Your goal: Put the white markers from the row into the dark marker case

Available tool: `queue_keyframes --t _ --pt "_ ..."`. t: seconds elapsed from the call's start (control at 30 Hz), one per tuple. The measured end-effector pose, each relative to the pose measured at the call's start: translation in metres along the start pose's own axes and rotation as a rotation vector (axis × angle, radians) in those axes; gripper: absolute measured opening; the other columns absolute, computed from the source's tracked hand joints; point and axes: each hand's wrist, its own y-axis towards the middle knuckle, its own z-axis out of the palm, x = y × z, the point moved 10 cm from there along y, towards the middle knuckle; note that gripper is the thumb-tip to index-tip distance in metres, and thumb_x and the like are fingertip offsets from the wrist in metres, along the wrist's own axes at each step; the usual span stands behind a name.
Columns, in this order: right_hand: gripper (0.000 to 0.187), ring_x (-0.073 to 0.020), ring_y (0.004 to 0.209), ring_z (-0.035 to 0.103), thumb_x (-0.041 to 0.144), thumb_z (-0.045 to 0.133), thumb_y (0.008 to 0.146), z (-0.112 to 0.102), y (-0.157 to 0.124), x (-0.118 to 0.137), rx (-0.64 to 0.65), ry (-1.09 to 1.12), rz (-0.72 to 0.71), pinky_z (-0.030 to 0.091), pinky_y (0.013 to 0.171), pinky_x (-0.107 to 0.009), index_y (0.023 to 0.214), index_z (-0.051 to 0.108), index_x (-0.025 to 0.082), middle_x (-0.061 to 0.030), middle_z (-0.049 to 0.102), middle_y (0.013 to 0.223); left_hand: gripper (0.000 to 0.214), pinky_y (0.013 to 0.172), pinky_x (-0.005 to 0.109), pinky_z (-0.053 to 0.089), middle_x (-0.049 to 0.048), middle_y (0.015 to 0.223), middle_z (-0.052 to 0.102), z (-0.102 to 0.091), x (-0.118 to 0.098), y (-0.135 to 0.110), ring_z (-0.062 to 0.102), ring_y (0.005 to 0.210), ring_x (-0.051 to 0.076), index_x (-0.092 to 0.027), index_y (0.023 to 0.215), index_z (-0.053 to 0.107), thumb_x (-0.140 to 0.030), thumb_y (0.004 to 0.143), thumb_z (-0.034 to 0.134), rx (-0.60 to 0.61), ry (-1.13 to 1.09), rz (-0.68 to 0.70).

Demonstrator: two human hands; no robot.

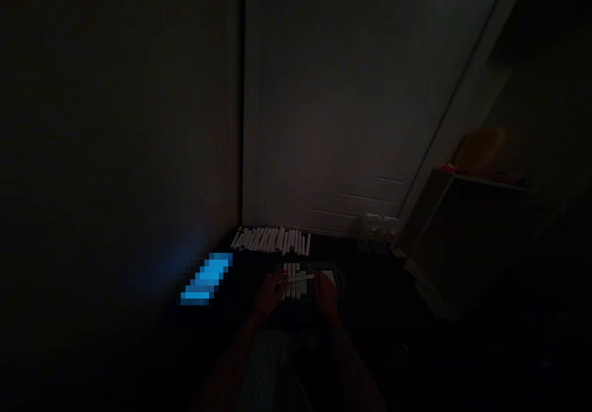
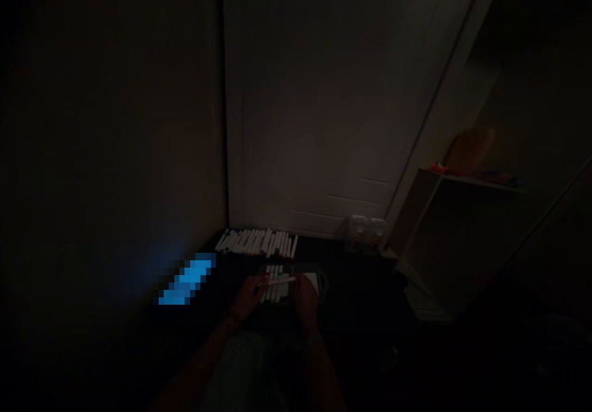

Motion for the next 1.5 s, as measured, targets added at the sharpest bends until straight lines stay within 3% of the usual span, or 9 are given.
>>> queue_keyframes --t 0.3,0.77,1.2,1.5 --pt "0.035 -0.013 0.088 0.059 0.028 0.025 0.094 -0.004 -0.001 0.004 0.01 -0.054 0.002 0.039 0.075 -0.021 0.102 0.058 0.022 -0.0035 0.064 0.096 0.028 0.086 0.03 0.044 0.0037 0.096 0.063 -0.002 -0.005 -0.002 0.056 0.094 0.017 -0.02 0.098 0.063 -0.034 0.085 0.042 0.026 -0.003 -0.048" --pt "0.036 -0.0131 0.082 0.06 0.029 0.024 0.094 -0.003 -0.001 0.005 -0.032 -0.045 -0.014 0.04 0.071 -0.02 0.096 0.058 0.021 -0.0042 0.064 0.09 0.029 0.089 0.033 0.043 0.0048 0.099 0.063 0.002 0.006 -0.001 0.055 0.097 0.018 -0.02 0.098 0.062 -0.035 0.086 0.041 0.011 -0.011 -0.029" --pt "0.032 -0.0146 0.085 0.058 0.028 0.025 0.094 0.0 -0.002 0.008 -0.047 -0.057 -0.079 0.04 0.073 -0.022 0.097 0.055 0.022 -0.0051 0.062 0.093 0.029 0.091 0.034 0.042 0.0047 0.101 0.064 0.002 0.0 -0.001 0.056 0.097 0.018 -0.022 0.099 0.062 -0.035 0.086 0.04 0.029 0.011 -0.005" --pt "0.034 -0.0145 0.086 0.058 0.027 0.024 0.094 0.0 -0.001 0.002 -0.008 -0.061 -0.002 0.04 0.073 -0.022 0.098 0.057 0.02 -0.006 0.062 0.093 0.03 0.09 0.033 0.042 0.0047 0.103 0.063 0.004 0.005 -0.003 0.054 0.098 0.017 -0.02 0.101 0.061 -0.034 0.086 0.039 0.031 0.032 -0.006"
